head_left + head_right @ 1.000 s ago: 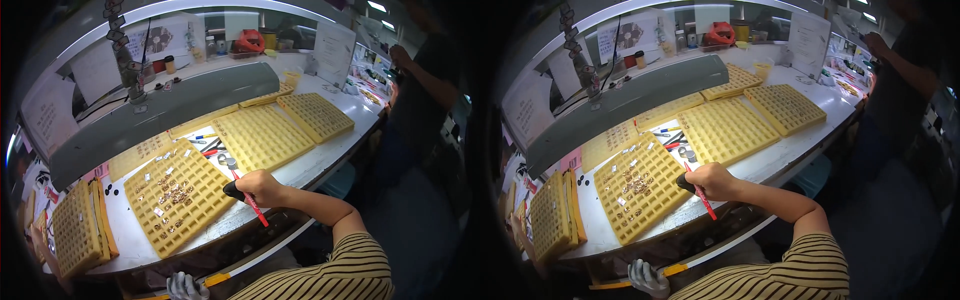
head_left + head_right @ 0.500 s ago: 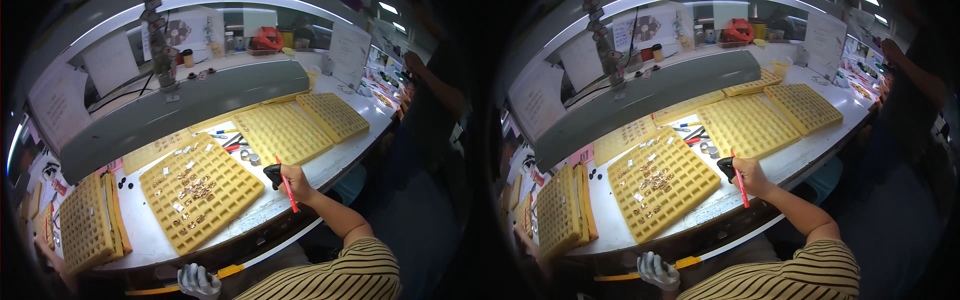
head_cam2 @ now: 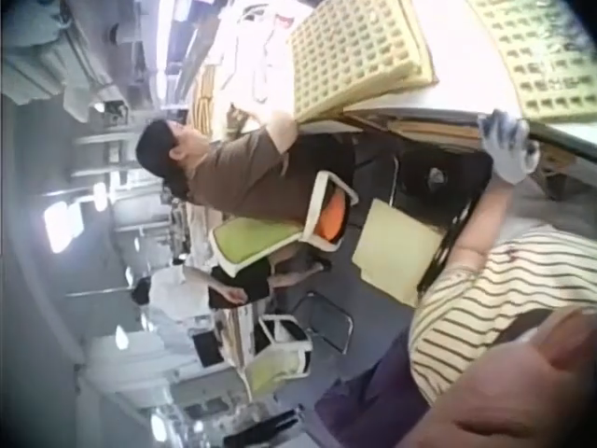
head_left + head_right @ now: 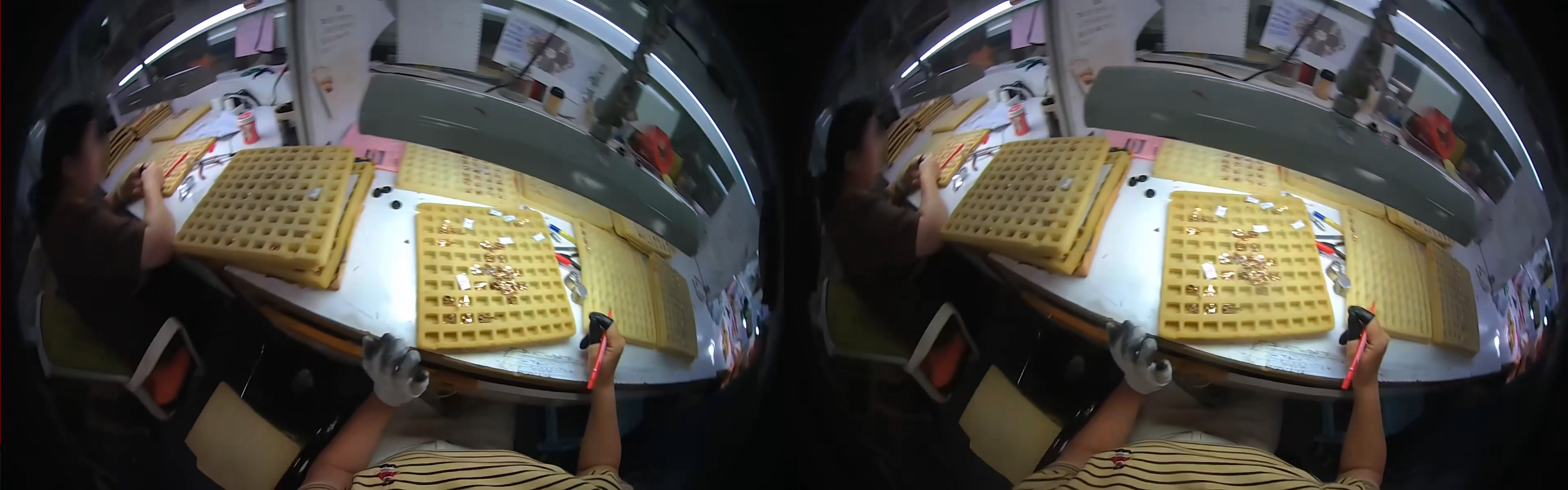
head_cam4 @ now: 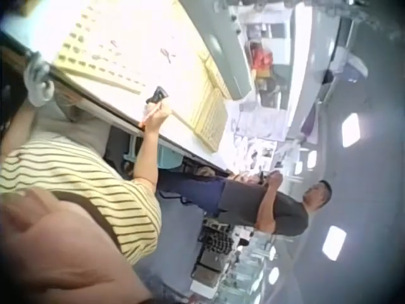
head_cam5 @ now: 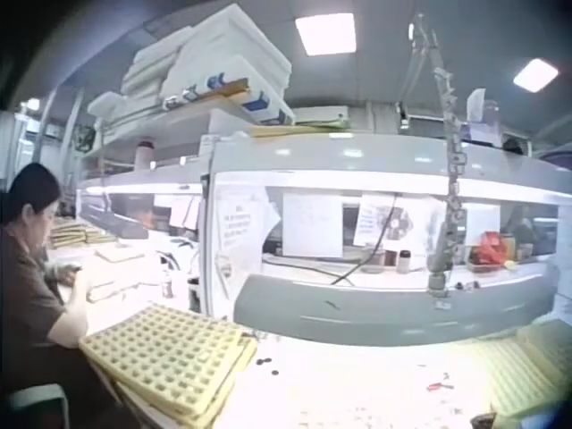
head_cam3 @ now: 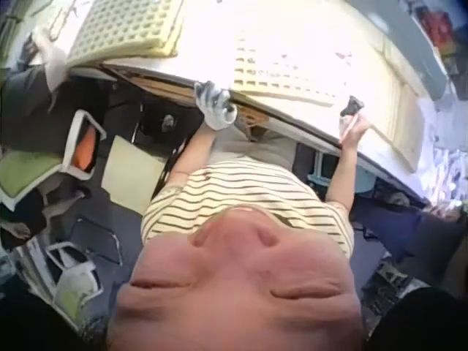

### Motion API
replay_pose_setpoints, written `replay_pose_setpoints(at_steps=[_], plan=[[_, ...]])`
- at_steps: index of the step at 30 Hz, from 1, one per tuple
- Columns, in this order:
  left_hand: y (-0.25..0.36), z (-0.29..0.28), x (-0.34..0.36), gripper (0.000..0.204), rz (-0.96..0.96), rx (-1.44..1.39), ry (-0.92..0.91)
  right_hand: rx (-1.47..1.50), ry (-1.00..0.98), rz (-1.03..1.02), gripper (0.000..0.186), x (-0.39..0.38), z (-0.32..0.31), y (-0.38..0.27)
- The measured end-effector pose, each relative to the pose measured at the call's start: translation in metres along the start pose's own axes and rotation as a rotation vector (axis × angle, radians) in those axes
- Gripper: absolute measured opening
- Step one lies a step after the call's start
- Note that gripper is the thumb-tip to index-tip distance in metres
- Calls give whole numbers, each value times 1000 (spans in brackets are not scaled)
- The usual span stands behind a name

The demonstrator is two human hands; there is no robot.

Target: Inspecting and sorting small jewelry components at a workshop station.

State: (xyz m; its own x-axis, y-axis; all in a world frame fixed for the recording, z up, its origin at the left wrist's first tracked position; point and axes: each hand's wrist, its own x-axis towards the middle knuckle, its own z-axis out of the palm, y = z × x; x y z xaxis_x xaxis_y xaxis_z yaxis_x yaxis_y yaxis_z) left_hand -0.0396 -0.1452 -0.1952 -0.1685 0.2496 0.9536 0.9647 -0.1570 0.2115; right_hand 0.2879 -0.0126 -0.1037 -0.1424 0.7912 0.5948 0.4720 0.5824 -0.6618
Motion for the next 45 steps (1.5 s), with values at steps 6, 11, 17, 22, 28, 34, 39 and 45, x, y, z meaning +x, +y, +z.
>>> replay_pose_setpoints(at_steps=[6,11,17,22,28,34,39,45], plan=[[0,19,-28,35,-61,-26,-49,7,59,-54,16,-7,-8,38],[7,10,-14,41,-122,-101,-12,8,111,-115,18,-9,-10,43],[8,-11,35,47,-263,-103,38,152,52,-156,34,-11,-7,50],[8,-26,111,37,-277,-213,-71,156,17,-115,31,-20,-23,68],[-3,11,139,39,-612,-297,-264,40,231,532,29,4,-1,-44],[-8,22,136,42,-907,-428,-361,67,46,442,35,-1,-26,-12],[-4,19,141,40,-941,-385,-450,35,-38,320,39,-3,-31,-1],[-10,15,139,38,-915,-447,-456,-1,-132,129,46,-12,-35,6]])
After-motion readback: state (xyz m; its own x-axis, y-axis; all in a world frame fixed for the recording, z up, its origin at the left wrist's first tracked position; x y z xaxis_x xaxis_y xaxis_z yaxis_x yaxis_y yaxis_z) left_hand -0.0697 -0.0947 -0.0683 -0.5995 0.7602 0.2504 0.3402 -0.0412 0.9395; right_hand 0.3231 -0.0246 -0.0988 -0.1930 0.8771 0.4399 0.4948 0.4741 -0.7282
